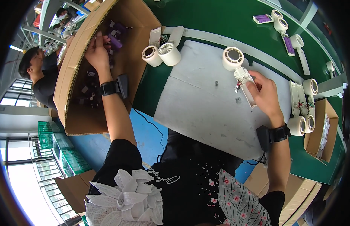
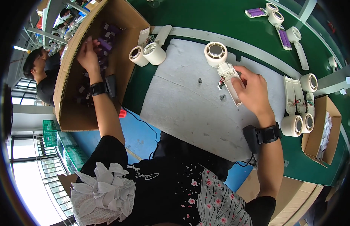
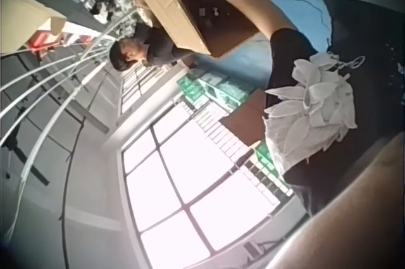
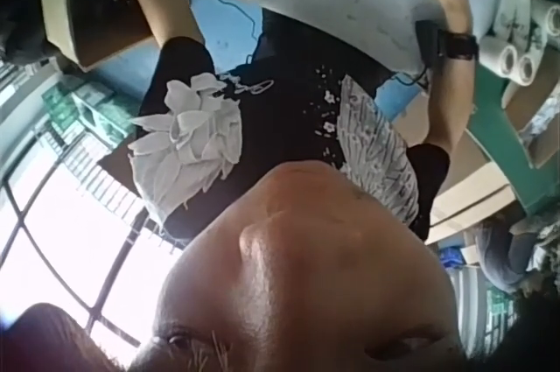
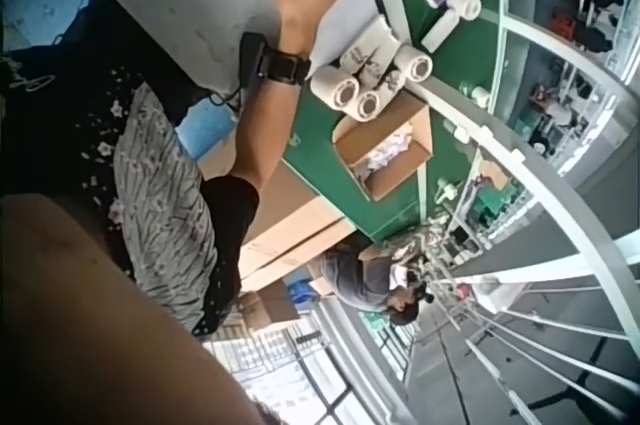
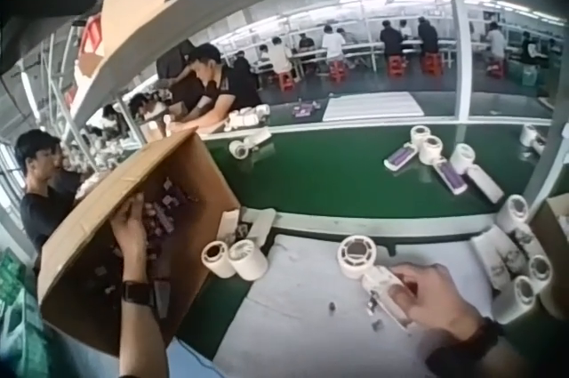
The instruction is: The person assembles a handheld fan by retrieving a battery and a circuit board, connecting the wires, and fitting the components into the fan housing. After testing the circuit, they insert a second battery and set the fan aside.
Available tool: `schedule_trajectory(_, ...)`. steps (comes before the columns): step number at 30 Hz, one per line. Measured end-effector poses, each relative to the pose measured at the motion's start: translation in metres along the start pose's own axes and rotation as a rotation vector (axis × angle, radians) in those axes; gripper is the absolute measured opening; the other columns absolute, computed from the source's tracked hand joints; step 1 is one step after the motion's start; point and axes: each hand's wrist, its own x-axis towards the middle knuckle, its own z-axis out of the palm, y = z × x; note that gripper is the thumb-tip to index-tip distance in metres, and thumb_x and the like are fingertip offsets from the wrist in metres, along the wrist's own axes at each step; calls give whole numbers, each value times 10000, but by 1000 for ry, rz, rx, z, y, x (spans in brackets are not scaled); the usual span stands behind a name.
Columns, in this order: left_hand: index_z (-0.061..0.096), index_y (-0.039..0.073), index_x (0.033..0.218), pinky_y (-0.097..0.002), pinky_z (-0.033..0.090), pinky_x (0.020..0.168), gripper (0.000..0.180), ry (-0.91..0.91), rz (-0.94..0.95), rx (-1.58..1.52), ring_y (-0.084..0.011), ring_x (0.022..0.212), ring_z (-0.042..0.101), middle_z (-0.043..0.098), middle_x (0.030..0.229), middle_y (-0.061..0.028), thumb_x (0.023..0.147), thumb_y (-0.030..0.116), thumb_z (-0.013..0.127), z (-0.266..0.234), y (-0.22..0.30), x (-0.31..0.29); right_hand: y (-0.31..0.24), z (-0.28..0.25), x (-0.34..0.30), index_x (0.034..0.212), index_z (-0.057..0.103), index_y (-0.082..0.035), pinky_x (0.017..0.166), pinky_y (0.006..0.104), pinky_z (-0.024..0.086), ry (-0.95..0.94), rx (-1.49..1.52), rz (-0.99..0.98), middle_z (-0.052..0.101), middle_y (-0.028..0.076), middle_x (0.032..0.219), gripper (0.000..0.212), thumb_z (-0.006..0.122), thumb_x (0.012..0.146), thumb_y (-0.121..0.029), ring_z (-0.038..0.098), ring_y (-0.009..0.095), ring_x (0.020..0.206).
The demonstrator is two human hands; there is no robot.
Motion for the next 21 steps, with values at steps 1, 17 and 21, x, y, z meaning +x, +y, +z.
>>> schedule_trajectory(1,688,-34,991,-233,514,560,280,-13,23,-92,-142,713,675,700,844,-96,948,236,630,6,9,-7,0,0,0,1161,620,-13,505,282,383,-2,-2,4,556,64,603,293,618,876,-81,447,109,513)
schedule_trajectory(17,635,-74,1069,-265,539,698,272,32,195,-236,-196,761,688,704,846,-149,975,176,583,37,23,-24,0,1,1,1157,632,-30,514,281,376,0,16,-9,513,64,589,295,638,872,-107,440,123,518)
schedule_trajectory(21,636,-68,1066,-278,540,691,257,175,202,-79,-200,730,684,702,819,-147,977,164,573,30,2,-22,-2,0,0,1158,632,-32,516,280,376,3,16,-1,504,61,586,295,636,872,-104,439,124,519)
